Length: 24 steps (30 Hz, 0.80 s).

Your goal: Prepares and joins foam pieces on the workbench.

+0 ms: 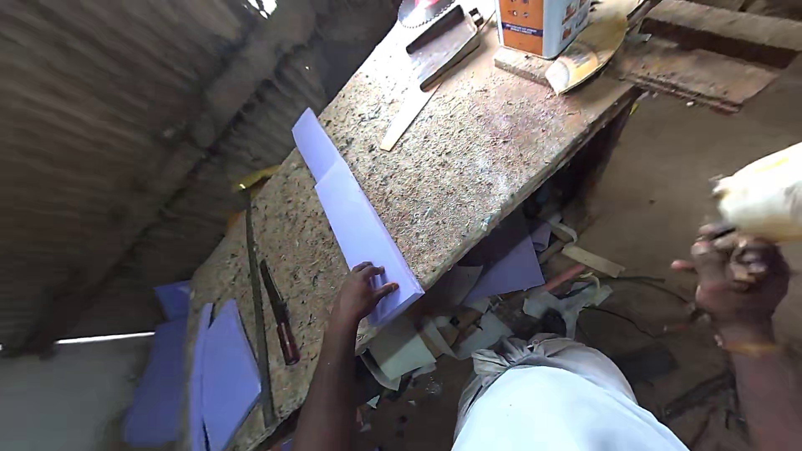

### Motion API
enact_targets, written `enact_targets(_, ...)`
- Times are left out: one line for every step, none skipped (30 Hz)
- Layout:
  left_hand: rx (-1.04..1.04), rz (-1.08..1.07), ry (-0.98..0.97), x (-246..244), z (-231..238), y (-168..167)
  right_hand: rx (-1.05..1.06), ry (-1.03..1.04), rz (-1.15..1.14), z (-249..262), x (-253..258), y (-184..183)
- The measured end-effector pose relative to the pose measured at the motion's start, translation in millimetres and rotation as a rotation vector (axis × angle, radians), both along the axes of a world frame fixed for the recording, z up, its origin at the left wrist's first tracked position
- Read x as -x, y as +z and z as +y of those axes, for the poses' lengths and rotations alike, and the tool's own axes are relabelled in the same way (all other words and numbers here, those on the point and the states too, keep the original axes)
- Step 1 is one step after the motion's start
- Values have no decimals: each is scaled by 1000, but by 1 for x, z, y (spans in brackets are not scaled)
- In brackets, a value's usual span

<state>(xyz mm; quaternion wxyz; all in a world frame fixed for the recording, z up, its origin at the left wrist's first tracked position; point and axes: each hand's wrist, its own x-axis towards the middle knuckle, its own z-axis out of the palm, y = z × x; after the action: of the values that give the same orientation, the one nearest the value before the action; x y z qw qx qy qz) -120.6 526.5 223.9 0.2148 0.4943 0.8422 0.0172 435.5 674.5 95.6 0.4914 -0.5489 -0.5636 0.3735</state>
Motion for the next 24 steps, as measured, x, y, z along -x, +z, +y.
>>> enact_targets(9, -10, -25, 3, 2, 0, 51, 55, 53, -38, 16, 12)
enact_targets(29, -11, -37, 6, 5, 1, 100, 125, 94, -74, 32, 21)
enact_targets(62, -13, -39, 8, 9, 3, 156, 205, 141, -107, 47, 25)
enact_targets(90, -24, -49, 10, 13, 4, 216, 290, 199, -137, 60, 25)
enact_targets(108, -35, -70, 13, 18, 5, 257, 370, 247, -164, 73, 23)
enact_targets(116, -43, -95, 17, 21, 4, 275, 425, 229, -188, 86, 22)
enact_targets(130, -44, -112, 18, 23, 5, 291, 461, 108, -210, 100, 24)
enact_targets(148, -33, -115, 17, 25, 6, 304, 513, 0, -228, 112, 29)
enact_targets(160, -13, -114, 16, 26, 6, 327, 547, -18, -243, 127, 34)
enact_targets(163, 6, -116, 17, 28, 5, 280, 561, 12, -256, 140, 27)
enact_targets(163, 20, -123, 18, 28, 3, 234, 566, 51, -265, 152, 28)
enact_targets(162, 25, -132, 19, 28, 2, 183, 527, 56, -273, 165, 31)
enact_targets(155, 25, -144, 21, 28, 0, 187, 489, 57, -281, 174, 32)
enact_targets(149, 25, -152, 22, 26, -3, 207, 446, 80, -288, 180, 30)
enact_targets(143, 31, -160, 24, 24, -6, 201, 396, 123, -294, 186, 31)
enact_targets(131, 37, -166, 25, 22, -8, 181, 355, 173, -298, 192, 35)
enact_targets(122, 42, -169, 24, 21, -8, 156, 344, 219, -301, 198, 41)
enact_targets(114, 49, -169, 24, 20, -7, 141, 337, 237, -302, 202, 46)
enact_targets(108, 53, -170, 23, 20, -6, 139, 337, 239, -303, 204, 51)
enact_targets(102, 59, -174, 23, 20, -7, 138, 329, 225, -305, 205, 53)
enact_targets(98, 64, -176, 22, 20, -8, 132, 311, 208, -308, 206, 54)
enact_targets(87, 65, -177, 22, 20, -9, 106, 289, 198, -309, 207, 52)
enact_targets(77, 62, -180, 21, 19, -10, 74, 280, 197, -309, 207, 48)
enact_targets(72, 56, -183, 21, 18, -10, 52, 274, 199, -308, 208, 47)
